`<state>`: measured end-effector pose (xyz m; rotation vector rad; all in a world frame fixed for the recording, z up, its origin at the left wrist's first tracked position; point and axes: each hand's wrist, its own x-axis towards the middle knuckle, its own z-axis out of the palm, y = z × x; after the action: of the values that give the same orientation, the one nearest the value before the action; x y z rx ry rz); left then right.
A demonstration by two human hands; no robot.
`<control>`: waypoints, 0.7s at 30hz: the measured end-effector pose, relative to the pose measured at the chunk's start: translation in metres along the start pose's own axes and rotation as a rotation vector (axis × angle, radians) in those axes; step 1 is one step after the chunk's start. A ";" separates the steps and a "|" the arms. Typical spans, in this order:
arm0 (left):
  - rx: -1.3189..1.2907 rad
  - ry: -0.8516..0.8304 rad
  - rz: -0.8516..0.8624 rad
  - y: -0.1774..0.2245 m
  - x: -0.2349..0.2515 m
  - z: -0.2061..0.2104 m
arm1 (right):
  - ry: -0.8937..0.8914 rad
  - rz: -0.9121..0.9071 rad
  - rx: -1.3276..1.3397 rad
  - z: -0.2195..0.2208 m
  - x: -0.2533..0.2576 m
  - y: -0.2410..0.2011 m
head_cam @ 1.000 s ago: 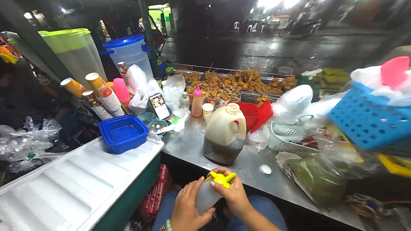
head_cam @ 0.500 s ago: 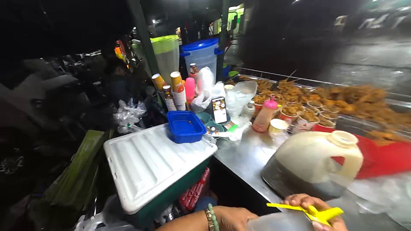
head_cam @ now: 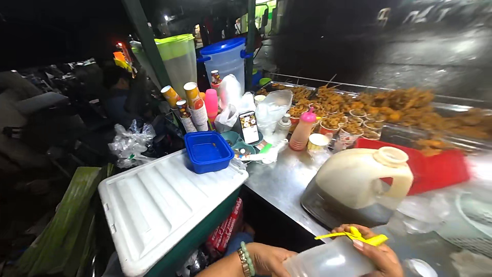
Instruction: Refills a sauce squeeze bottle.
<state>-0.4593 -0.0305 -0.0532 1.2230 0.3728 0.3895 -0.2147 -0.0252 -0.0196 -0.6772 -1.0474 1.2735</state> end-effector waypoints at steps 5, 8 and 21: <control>0.948 0.547 -0.203 0.001 0.013 0.027 | 0.386 -0.034 -0.267 0.029 -0.014 0.018; 0.810 0.527 -0.064 -0.013 0.015 0.029 | 0.317 -0.103 -0.236 0.020 -0.013 0.025; 0.325 0.102 0.035 -0.004 0.057 0.009 | -0.047 -0.307 -0.361 -0.013 -0.012 0.005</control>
<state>-0.4048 -0.0115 -0.0581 1.5314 0.5172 0.4331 -0.2050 -0.0341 -0.0323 -0.7251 -1.3805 0.8461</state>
